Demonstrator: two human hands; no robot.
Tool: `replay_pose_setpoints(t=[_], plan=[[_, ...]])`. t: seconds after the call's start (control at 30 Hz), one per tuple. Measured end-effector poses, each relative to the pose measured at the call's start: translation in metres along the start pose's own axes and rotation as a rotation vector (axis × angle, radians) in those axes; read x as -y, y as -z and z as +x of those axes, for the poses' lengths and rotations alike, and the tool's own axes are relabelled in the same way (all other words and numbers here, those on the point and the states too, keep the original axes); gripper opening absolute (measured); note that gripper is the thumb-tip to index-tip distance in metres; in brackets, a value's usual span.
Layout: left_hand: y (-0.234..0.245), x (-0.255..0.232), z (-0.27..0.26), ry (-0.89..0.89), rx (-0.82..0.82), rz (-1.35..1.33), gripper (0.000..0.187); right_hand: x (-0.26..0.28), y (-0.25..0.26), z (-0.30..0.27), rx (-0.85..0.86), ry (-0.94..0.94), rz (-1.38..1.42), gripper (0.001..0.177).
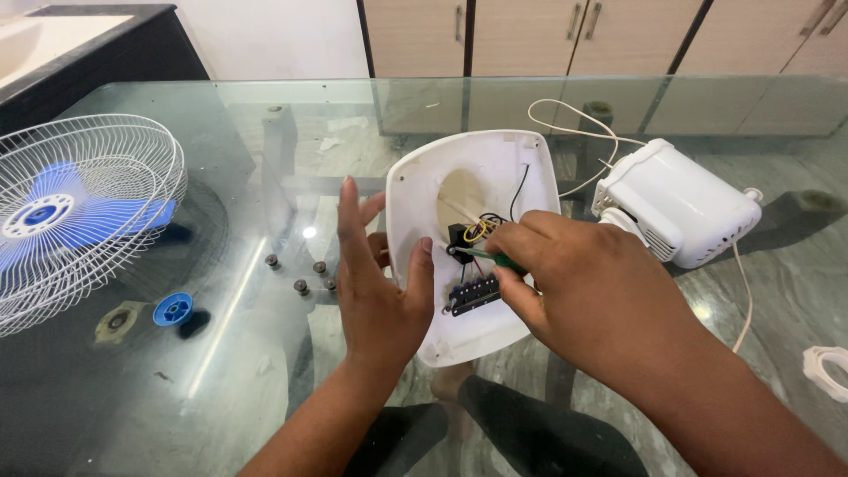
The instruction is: The person uses a screwdriver to adjust wires and components inside a white plastic housing on a glass table. They then attach a black plastic cover to the housing.
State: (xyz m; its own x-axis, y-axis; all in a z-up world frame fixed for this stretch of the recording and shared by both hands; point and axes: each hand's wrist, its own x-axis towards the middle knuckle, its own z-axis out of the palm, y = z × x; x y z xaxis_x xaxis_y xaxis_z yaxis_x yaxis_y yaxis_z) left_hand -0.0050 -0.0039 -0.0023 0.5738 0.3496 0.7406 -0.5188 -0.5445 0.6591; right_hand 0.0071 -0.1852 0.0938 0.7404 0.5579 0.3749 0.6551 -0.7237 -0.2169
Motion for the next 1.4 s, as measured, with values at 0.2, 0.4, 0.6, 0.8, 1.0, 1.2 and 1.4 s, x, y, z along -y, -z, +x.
replay_pose_setpoints(t=[0.2,0.4,0.6,0.8,1.0,1.2,1.4], plan=[[-0.005,0.022,0.000,0.266,0.162,-0.216,0.042,-0.003,-0.008,-0.002,-0.050,0.083,-0.051,0.027],[-0.004,0.031,0.003,0.389,0.225,-0.254,0.029,0.001,-0.005,0.000,-0.046,0.053,-0.052,0.026],[-0.008,0.043,0.003,0.618,0.291,-0.564,0.039,-0.001,-0.009,0.000,-0.048,0.053,-0.024,0.026],[-0.007,0.042,0.002,0.718,0.349,-0.704,0.067,0.002,-0.004,0.003,-0.045,0.031,-0.016,0.027],[-0.008,0.042,0.003,0.829,0.400,-0.802,0.079,-0.001,-0.005,0.002,-0.005,-0.004,-0.040,0.029],[-0.004,0.038,0.007,0.972,0.444,-0.945,0.082,0.002,-0.002,0.005,-0.019,-0.004,-0.052,0.028],[-0.003,0.043,0.004,1.022,0.478,-0.982,0.081,-0.004,-0.008,0.001,-0.062,0.043,-0.012,0.024]])
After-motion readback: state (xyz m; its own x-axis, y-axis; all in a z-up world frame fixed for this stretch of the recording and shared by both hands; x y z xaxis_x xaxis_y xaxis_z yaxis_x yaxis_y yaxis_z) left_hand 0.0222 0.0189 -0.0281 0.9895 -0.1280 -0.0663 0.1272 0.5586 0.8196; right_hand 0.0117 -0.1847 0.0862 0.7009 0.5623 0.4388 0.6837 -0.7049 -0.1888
